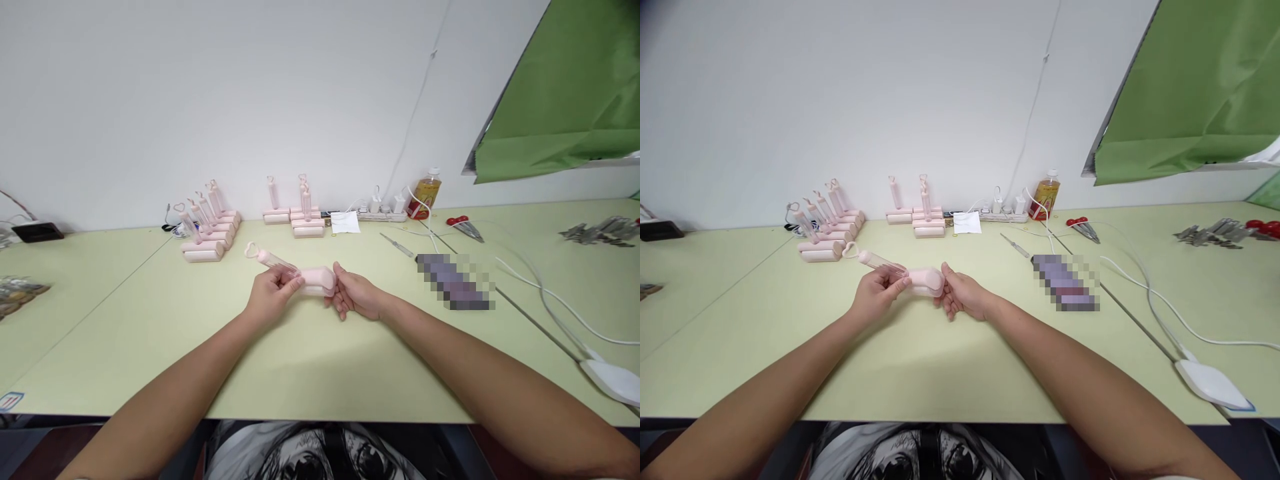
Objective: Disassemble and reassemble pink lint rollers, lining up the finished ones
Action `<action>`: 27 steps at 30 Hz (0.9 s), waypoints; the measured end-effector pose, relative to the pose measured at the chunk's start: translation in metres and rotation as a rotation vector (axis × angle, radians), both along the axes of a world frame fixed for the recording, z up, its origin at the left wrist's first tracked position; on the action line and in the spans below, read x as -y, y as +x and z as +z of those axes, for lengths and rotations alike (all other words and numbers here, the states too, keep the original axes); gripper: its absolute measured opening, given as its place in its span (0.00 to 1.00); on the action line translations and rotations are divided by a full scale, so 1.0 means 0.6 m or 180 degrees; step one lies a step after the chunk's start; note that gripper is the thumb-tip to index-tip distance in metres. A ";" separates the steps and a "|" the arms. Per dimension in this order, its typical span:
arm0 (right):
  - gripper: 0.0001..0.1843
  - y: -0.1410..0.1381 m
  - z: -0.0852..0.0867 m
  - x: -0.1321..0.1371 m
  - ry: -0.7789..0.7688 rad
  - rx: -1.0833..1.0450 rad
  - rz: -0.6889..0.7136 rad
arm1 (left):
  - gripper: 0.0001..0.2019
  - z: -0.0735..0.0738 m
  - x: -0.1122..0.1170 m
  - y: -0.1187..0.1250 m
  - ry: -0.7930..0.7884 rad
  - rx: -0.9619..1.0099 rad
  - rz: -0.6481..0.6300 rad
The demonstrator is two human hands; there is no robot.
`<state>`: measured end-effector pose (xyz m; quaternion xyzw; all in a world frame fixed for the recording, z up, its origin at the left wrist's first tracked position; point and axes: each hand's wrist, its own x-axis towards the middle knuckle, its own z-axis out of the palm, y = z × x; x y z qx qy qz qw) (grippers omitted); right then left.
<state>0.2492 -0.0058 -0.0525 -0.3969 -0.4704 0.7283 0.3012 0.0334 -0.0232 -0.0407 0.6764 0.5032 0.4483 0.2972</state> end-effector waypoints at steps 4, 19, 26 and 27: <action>0.30 0.001 -0.001 -0.001 0.0023 0.0027 0.0018 | 0.15 0.002 -0.008 -0.006 -0.0095 -0.0047 0.0246; 0.29 0.000 -0.012 -0.005 0.0213 0.0258 0.0169 | 0.13 0.009 -0.098 -0.032 0.0061 -0.1197 0.0753; 0.26 -0.004 -0.005 0.003 0.0332 0.0373 0.0128 | 0.14 0.038 -0.207 -0.067 -0.0201 -0.1777 0.1234; 0.26 -0.005 -0.005 0.003 0.0356 0.0375 0.0133 | 0.14 0.041 -0.223 -0.069 -0.0226 -0.1793 0.1278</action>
